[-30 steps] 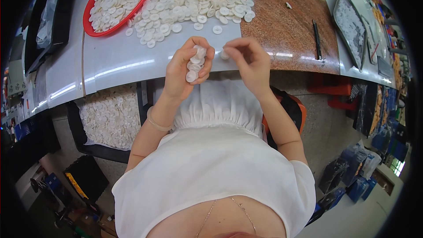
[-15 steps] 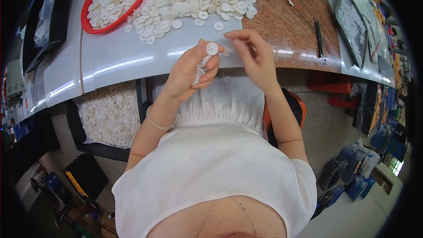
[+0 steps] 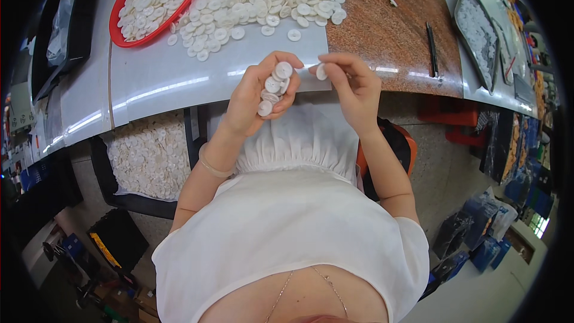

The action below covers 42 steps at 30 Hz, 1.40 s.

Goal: Inspecting and sorting white plastic caps on a workbench in a factory environment.

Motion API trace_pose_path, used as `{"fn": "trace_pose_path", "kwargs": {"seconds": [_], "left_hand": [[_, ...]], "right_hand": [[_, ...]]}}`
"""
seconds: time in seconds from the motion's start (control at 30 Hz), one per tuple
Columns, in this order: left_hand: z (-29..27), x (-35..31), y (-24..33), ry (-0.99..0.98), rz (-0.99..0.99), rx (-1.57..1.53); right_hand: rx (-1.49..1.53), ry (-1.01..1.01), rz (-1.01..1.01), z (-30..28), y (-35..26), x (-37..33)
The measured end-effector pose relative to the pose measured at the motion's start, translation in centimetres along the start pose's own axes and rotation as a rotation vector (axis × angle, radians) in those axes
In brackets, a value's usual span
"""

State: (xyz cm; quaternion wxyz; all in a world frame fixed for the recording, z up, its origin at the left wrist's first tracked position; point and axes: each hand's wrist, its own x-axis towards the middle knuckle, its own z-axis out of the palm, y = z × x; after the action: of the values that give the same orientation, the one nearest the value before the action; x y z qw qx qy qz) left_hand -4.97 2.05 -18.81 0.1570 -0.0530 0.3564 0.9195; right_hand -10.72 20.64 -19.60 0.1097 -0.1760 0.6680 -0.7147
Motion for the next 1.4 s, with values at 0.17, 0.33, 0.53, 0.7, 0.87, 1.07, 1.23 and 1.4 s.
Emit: {"fn": "trace_pose_path", "kwargs": {"seconds": [0.17,0.33,0.53,0.7,0.87,1.07,1.23,1.4], "left_hand": [[0.3,0.1,-0.5,0.084,-0.049,0.141],[-0.7,0.1,-0.6,-0.013,-0.151,0.086],[-0.3,-0.1,-0.3,-0.038,-0.128,-0.064],[-0.7,-0.3,-0.3,-0.044,-0.12,-0.101],[-0.8,-0.3,-0.1,-0.059,-0.09,-0.082],[-0.8,0.0,-0.1,-0.073,-0.084,-0.11],[-0.2,0.2,0.1,-0.054,-0.014,-0.058],[-0.2,0.1,-0.2,-0.031,0.046,0.03]], "right_hand": [[-0.158,0.069,-0.116,1.5,-1.0,0.7],[-0.39,-0.022,-0.318,1.7,-0.6,1.6],[-0.012,-0.122,-0.135,1.5,-0.2,3.1],[-0.73,-0.161,-0.51,0.7,1.1,4.0],[-0.816,-0.219,-0.518,0.3,1.0,2.8],[-0.809,-0.315,-0.591,-0.9,0.9,1.4],[-0.769,-0.301,-0.642,-1.5,2.0,-0.6],[0.072,0.105,-0.026,0.0,0.4,0.2]]}}
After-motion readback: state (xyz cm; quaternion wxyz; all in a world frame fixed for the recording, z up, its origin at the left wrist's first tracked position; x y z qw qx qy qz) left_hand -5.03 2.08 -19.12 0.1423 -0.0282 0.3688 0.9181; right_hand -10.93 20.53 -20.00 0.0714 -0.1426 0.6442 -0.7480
